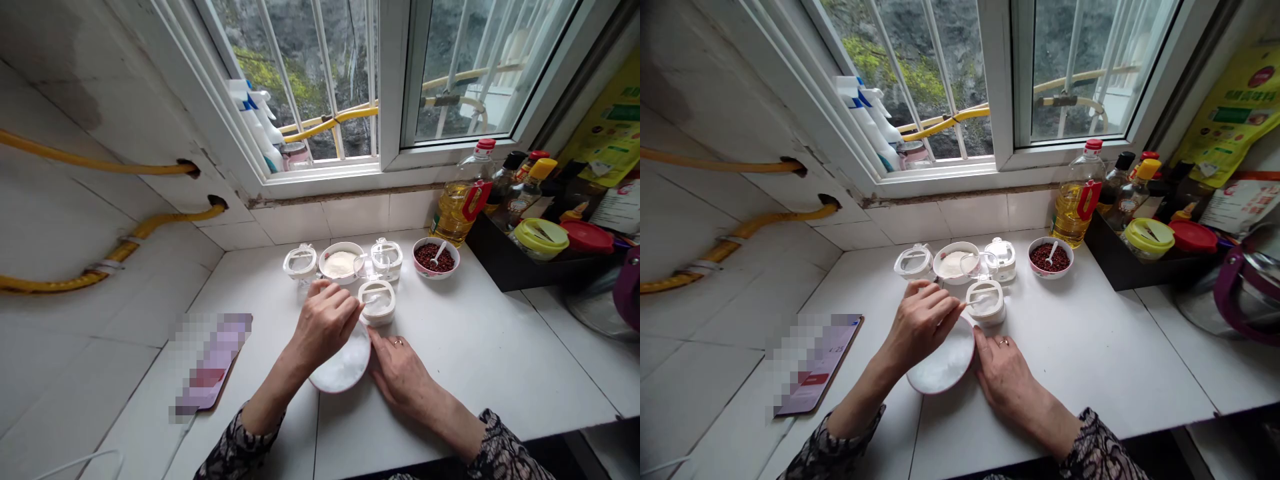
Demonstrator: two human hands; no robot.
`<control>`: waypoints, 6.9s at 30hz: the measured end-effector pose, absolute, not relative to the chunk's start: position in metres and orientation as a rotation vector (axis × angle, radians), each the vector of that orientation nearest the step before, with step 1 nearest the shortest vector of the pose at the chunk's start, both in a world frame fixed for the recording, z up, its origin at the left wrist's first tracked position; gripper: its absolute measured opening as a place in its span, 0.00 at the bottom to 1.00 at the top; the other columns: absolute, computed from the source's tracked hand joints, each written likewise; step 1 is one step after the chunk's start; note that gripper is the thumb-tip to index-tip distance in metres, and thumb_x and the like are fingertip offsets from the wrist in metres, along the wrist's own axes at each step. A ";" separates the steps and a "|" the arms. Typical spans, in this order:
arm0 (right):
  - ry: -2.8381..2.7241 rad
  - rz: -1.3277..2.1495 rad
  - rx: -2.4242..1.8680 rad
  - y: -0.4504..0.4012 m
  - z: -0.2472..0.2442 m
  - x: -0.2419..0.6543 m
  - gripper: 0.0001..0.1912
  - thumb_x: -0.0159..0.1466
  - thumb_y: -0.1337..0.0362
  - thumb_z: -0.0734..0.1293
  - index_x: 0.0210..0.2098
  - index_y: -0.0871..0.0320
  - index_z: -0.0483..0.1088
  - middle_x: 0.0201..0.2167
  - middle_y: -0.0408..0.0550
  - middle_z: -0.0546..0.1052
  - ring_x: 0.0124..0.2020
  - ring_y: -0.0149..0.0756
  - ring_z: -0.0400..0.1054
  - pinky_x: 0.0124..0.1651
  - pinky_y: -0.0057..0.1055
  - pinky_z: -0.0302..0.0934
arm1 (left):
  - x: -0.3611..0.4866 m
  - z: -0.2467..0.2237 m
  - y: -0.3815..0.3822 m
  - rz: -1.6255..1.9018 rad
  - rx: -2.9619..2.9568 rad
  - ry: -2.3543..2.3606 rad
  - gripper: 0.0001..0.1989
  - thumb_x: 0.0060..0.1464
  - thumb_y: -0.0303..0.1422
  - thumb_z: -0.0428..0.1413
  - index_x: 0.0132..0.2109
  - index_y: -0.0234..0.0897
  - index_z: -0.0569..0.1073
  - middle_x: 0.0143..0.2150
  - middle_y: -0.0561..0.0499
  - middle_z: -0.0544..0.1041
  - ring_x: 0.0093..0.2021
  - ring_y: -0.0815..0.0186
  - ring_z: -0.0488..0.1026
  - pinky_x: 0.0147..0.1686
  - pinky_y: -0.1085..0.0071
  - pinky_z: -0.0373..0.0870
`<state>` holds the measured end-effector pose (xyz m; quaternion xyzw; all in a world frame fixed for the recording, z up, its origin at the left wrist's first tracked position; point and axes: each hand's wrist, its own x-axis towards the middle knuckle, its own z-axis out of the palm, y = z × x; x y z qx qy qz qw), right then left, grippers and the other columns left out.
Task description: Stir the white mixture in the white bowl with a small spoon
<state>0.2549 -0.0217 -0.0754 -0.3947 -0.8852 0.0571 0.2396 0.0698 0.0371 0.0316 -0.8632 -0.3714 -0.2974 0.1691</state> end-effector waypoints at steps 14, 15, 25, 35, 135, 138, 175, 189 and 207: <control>-2.438 0.188 -1.049 -0.020 -0.070 0.258 0.42 0.61 0.73 0.61 0.70 0.69 0.37 0.49 0.64 0.75 0.41 0.49 0.69 0.44 0.45 0.69 | 0.008 0.029 -0.007 -1.254 -2.600 -1.734 0.17 0.63 0.32 0.52 0.25 0.38 0.66 0.21 0.58 0.67 0.24 0.70 0.63 0.35 0.68 0.61; -2.439 0.181 -1.048 -0.020 -0.069 0.259 0.42 0.62 0.72 0.61 0.71 0.68 0.38 0.50 0.63 0.75 0.41 0.49 0.69 0.44 0.45 0.69 | 0.006 0.026 -0.009 -1.199 -2.633 -1.766 0.17 0.63 0.32 0.52 0.24 0.38 0.66 0.21 0.58 0.67 0.24 0.70 0.63 0.35 0.68 0.62; -2.444 0.182 -1.034 -0.018 -0.069 0.260 0.40 0.66 0.70 0.61 0.71 0.68 0.37 0.46 0.62 0.75 0.40 0.48 0.69 0.44 0.45 0.69 | 0.023 0.003 -0.009 -0.976 -2.791 -1.798 0.18 0.62 0.32 0.49 0.23 0.37 0.66 0.19 0.58 0.66 0.23 0.70 0.62 0.36 0.68 0.63; -2.447 0.180 -1.032 -0.018 -0.064 0.260 0.38 0.68 0.68 0.59 0.71 0.68 0.37 0.43 0.60 0.75 0.40 0.48 0.68 0.43 0.45 0.70 | 0.011 -0.013 -0.006 -1.312 -2.652 -2.120 0.19 0.59 0.35 0.51 0.20 0.38 0.61 0.19 0.55 0.65 0.24 0.70 0.63 0.25 0.73 0.59; -2.442 0.232 -1.036 -0.018 -0.064 0.261 0.38 0.66 0.70 0.61 0.71 0.67 0.40 0.46 0.61 0.76 0.41 0.49 0.69 0.44 0.45 0.70 | 0.031 -0.008 -0.006 -1.229 -2.528 -2.020 0.18 0.59 0.34 0.51 0.21 0.38 0.63 0.19 0.57 0.67 0.23 0.69 0.62 0.37 0.66 0.61; -2.438 0.216 -1.031 -0.018 -0.065 0.261 0.38 0.66 0.70 0.60 0.71 0.68 0.39 0.45 0.60 0.76 0.40 0.48 0.69 0.43 0.44 0.70 | 0.037 -0.012 -0.005 -1.187 -2.601 -1.984 0.16 0.59 0.34 0.50 0.23 0.38 0.65 0.20 0.57 0.68 0.23 0.69 0.63 0.38 0.66 0.60; -2.458 0.239 -1.079 -0.019 -0.064 0.260 0.39 0.64 0.71 0.61 0.71 0.66 0.40 0.48 0.61 0.75 0.42 0.48 0.70 0.45 0.44 0.69 | 0.068 -0.002 0.007 -1.267 -2.260 -1.617 0.14 0.66 0.35 0.52 0.31 0.39 0.75 0.23 0.54 0.72 0.28 0.65 0.66 0.38 0.66 0.59; -2.451 0.257 -1.050 -0.018 -0.065 0.261 0.39 0.64 0.72 0.61 0.71 0.66 0.40 0.48 0.61 0.75 0.43 0.48 0.70 0.45 0.44 0.69 | 0.029 -0.006 -0.009 -1.656 -2.167 -2.100 0.15 0.60 0.37 0.54 0.25 0.40 0.70 0.23 0.54 0.72 0.29 0.64 0.68 0.33 0.69 0.63; -2.452 0.201 -1.039 -0.017 -0.066 0.262 0.39 0.64 0.71 0.60 0.70 0.67 0.39 0.45 0.61 0.76 0.40 0.48 0.69 0.43 0.45 0.70 | 0.034 -0.019 -0.013 -1.271 -2.517 -2.138 0.18 0.61 0.38 0.51 0.24 0.38 0.71 0.22 0.55 0.74 0.26 0.67 0.70 0.40 0.65 0.63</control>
